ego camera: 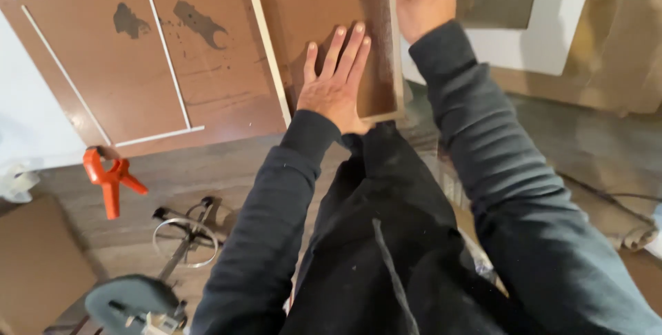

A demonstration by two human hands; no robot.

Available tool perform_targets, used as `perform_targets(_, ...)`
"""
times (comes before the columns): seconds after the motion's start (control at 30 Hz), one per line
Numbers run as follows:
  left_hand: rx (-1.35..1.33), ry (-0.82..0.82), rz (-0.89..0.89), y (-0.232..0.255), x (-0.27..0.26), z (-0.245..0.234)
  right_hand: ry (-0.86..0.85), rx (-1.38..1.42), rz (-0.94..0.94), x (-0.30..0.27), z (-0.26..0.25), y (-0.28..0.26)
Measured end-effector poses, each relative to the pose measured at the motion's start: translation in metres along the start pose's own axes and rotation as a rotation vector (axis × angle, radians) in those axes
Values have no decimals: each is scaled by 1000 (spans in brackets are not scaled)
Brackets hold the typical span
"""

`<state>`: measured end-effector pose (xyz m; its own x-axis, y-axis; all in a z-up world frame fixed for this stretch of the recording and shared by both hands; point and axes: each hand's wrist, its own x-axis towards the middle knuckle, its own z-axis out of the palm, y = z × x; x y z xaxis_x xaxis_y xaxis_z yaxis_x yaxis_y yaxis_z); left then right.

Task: Sanding the edges of a wooden picture frame using a sanding block.

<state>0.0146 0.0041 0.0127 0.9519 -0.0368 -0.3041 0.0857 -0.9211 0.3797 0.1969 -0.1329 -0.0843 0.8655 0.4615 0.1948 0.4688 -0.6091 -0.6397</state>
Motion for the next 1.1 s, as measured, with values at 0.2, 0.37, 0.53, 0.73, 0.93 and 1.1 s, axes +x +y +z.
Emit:
perform_targets(0.2, -7, 3, -9, -3, 6, -3, -230, 28, 41, -188, -96, -73)
perform_targets(0.37, -28, 8, 3, -2, -2, 1, -225, 56, 166, -145, -80, -76)
perform_targets(0.53, -22, -12, -10, 0, -2, 3, -29, 320, 49, -3, -4, -7)
perform_targets(0.73, -12, 34, -5, -6, 4, -1, -205, 657, 232, -135, -50, -41)
perform_targets(0.93, -3, 26, 18, -3, 1, 0, -157, 870, 345, -98, -24, -14)
perform_targets(1.1, -8, -10, -4, -2, -2, 1, -136, 876, 272, -25, -15, -22)
